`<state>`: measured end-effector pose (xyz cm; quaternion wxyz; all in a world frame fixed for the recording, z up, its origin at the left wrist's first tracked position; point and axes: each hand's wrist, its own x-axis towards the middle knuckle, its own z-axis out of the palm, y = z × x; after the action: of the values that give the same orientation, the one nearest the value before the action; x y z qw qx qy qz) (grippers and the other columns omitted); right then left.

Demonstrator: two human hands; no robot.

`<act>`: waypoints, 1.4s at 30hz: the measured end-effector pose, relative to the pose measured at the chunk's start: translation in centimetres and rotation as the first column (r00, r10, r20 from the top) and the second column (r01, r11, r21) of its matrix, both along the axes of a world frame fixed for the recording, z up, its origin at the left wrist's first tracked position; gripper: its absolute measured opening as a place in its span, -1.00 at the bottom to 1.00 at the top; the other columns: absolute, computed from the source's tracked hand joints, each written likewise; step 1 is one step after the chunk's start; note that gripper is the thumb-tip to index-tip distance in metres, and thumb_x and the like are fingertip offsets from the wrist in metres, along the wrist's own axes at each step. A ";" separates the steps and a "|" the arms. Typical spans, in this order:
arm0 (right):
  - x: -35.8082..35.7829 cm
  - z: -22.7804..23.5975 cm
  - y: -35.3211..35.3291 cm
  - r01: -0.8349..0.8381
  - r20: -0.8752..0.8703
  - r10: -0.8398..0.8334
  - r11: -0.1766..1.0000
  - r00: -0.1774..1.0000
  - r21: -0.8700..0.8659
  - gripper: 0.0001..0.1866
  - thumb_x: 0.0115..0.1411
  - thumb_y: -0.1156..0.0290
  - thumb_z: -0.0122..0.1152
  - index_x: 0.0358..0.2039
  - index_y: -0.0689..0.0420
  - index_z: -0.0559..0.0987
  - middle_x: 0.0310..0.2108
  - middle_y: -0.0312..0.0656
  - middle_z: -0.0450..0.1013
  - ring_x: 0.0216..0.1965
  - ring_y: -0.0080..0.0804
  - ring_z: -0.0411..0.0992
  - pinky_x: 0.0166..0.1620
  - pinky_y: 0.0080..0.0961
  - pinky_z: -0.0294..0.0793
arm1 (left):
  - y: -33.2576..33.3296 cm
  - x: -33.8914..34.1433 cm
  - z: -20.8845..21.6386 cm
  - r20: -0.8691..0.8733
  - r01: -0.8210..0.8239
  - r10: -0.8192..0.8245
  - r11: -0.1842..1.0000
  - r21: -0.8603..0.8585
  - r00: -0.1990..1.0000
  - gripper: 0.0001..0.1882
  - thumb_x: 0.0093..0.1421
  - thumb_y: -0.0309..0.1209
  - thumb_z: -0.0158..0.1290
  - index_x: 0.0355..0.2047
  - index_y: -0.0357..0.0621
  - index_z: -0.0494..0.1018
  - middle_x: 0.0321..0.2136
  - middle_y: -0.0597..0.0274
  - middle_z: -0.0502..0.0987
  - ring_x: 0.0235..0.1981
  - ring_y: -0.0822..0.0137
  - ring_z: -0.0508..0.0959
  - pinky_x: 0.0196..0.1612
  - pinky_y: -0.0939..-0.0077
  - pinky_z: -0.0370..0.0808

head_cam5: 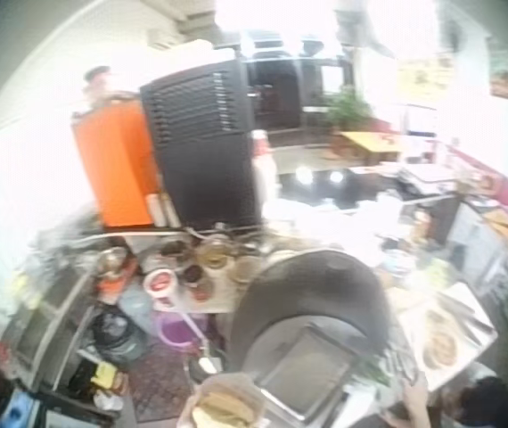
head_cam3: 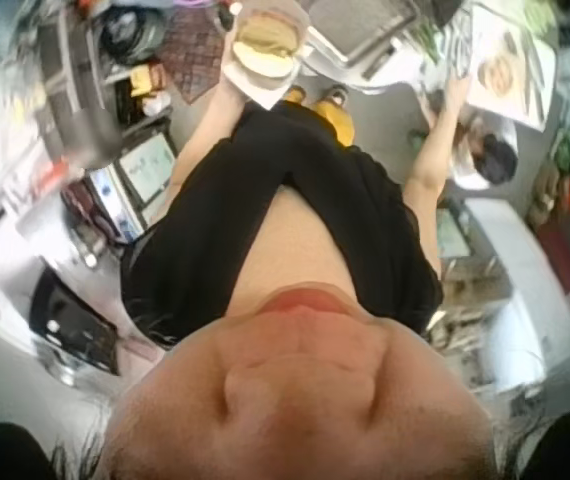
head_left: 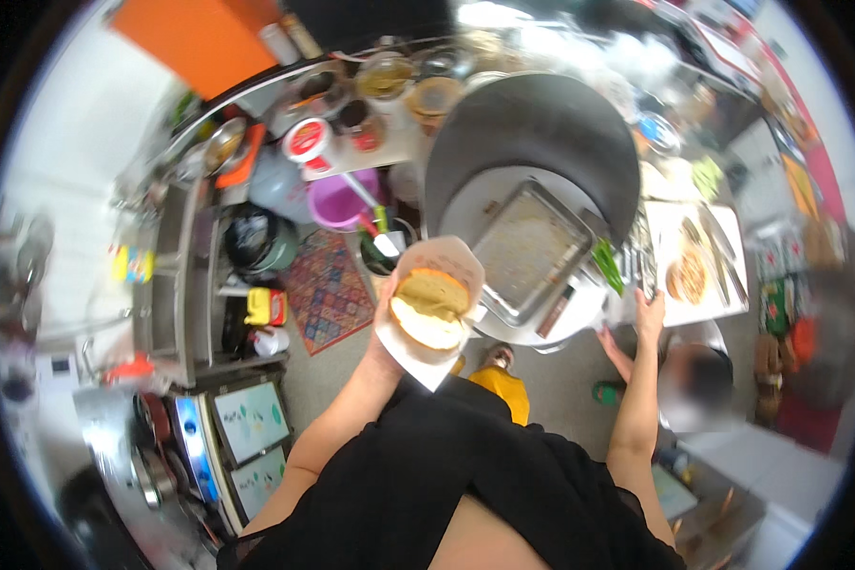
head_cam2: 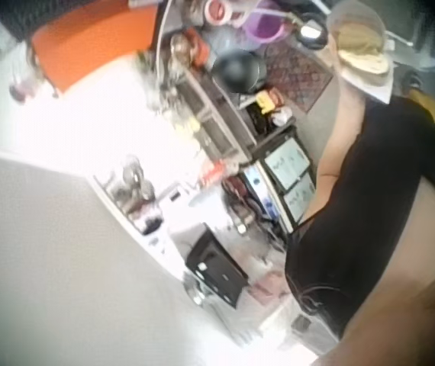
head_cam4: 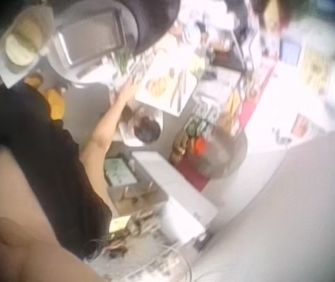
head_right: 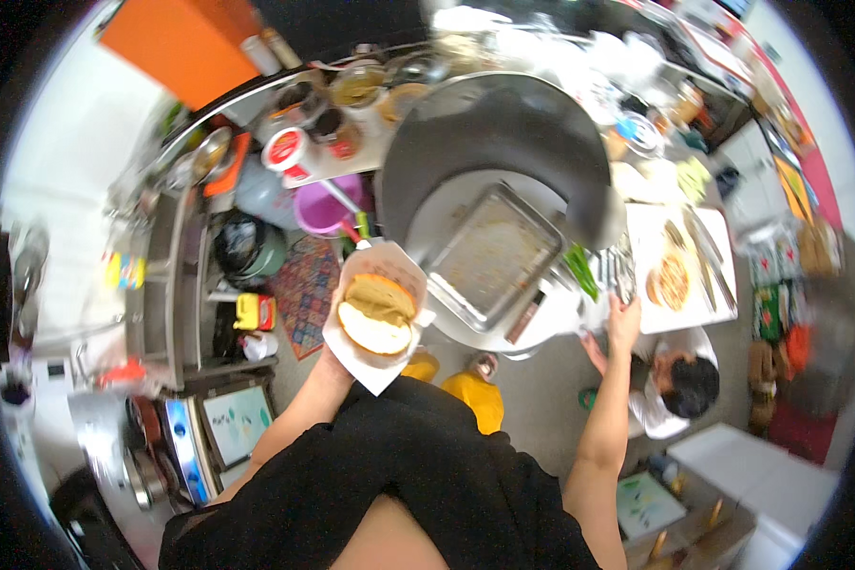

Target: The person assembles a sandwich by spreading a dark sauce on a bun, adding lettuce, noodles, and fried meat. They use a spoon, chopsticks, and tongs to layer the ingredients into a paper tray.

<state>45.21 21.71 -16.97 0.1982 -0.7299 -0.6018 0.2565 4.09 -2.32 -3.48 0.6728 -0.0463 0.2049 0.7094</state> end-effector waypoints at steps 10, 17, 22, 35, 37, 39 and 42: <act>5.8 -8.2 9.7 -0.224 0.474 0.146 0.968 0.869 0.114 -0.77 0.09 0.40 0.07 -0.40 0.34 0.54 -0.29 0.23 0.48 -0.24 0.21 0.45 -0.15 -0.13 0.42 | -2.9 -12.5 0.1 0.102 -0.119 0.107 0.986 0.120 0.989 -0.33 0.30 0.15 -0.24 0.21 -0.07 0.23 0.13 0.00 0.35 0.11 -0.01 0.40 0.13 0.01 0.40; -37.7 23.5 -8.3 0.022 -0.096 0.081 0.637 0.992 0.770 -0.65 0.23 0.51 0.07 0.03 0.29 0.49 -0.10 -0.05 0.49 -0.01 -0.23 0.45 0.08 -0.31 0.41 | -2.6 -30.4 -5.6 0.261 -0.092 0.045 0.980 0.174 0.964 -0.27 0.27 0.16 -0.22 0.25 -0.10 0.17 0.14 -0.07 0.34 0.10 -0.07 0.43 0.14 -0.02 0.41; -68.2 16.6 -0.1 -0.569 -0.225 0.737 0.647 0.637 0.508 -0.59 0.14 0.51 0.22 0.04 0.14 0.49 -0.23 -0.07 0.46 -0.18 -0.26 0.45 -0.09 -0.42 0.41 | -0.4 -44.8 -3.3 0.247 -0.079 0.057 0.994 0.080 0.967 -0.32 0.29 0.12 -0.25 0.24 -0.11 0.19 0.15 -0.05 0.34 0.10 -0.05 0.43 0.13 -0.01 0.42; -88.9 10.2 10.2 -0.783 0.150 0.827 0.431 0.542 0.449 -0.83 0.12 0.41 0.21 -0.24 0.08 0.59 -0.34 -0.09 0.47 -0.28 -0.15 0.47 -0.22 -0.32 0.48 | 6.3 -61.2 -6.7 0.194 -0.134 0.125 0.990 0.033 0.973 -0.36 0.26 0.11 -0.25 0.18 -0.07 0.24 0.12 0.00 0.33 0.08 -0.02 0.40 0.10 -0.02 0.42; -89.2 11.1 10.8 -0.697 -0.008 0.783 0.558 0.622 0.450 -0.84 0.12 0.43 0.20 -0.26 0.12 0.58 -0.36 -0.07 0.51 -0.35 -0.14 0.50 -0.29 -0.35 0.49 | 7.7 -62.0 -6.0 0.200 -0.120 0.116 0.993 0.007 0.973 -0.35 0.23 0.11 -0.22 0.16 -0.08 0.25 0.11 -0.02 0.33 0.07 -0.06 0.39 0.08 -0.04 0.42; -88.8 10.8 12.1 -0.567 -0.175 0.703 0.674 0.690 0.473 -0.85 0.14 0.46 0.18 -0.27 0.20 0.56 -0.46 -0.13 0.54 -0.48 -0.32 0.51 -0.37 -0.49 0.46 | 9.1 -62.9 -6.7 0.221 -0.093 0.071 0.991 0.093 0.973 -0.39 0.26 0.07 -0.24 0.14 -0.08 0.27 0.09 0.00 0.36 0.06 -0.02 0.41 0.08 0.00 0.43; -88.4 9.5 13.4 -0.369 -0.474 0.534 0.839 0.700 0.400 -0.85 0.16 0.44 0.14 -0.32 0.26 0.57 -0.54 -0.20 0.51 -0.52 -0.57 0.45 -0.42 -0.60 0.40 | 11.5 -64.0 -8.1 0.097 -0.058 0.041 0.984 0.170 0.994 -0.52 0.35 -0.07 -0.27 0.08 -0.12 0.34 0.02 0.05 0.45 0.01 0.09 0.50 0.05 0.14 0.50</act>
<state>-43.15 35.06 -7.48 0.3972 -0.4124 -0.7060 0.4168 -59.87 9.16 -11.59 0.6653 -0.0259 0.1097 0.7380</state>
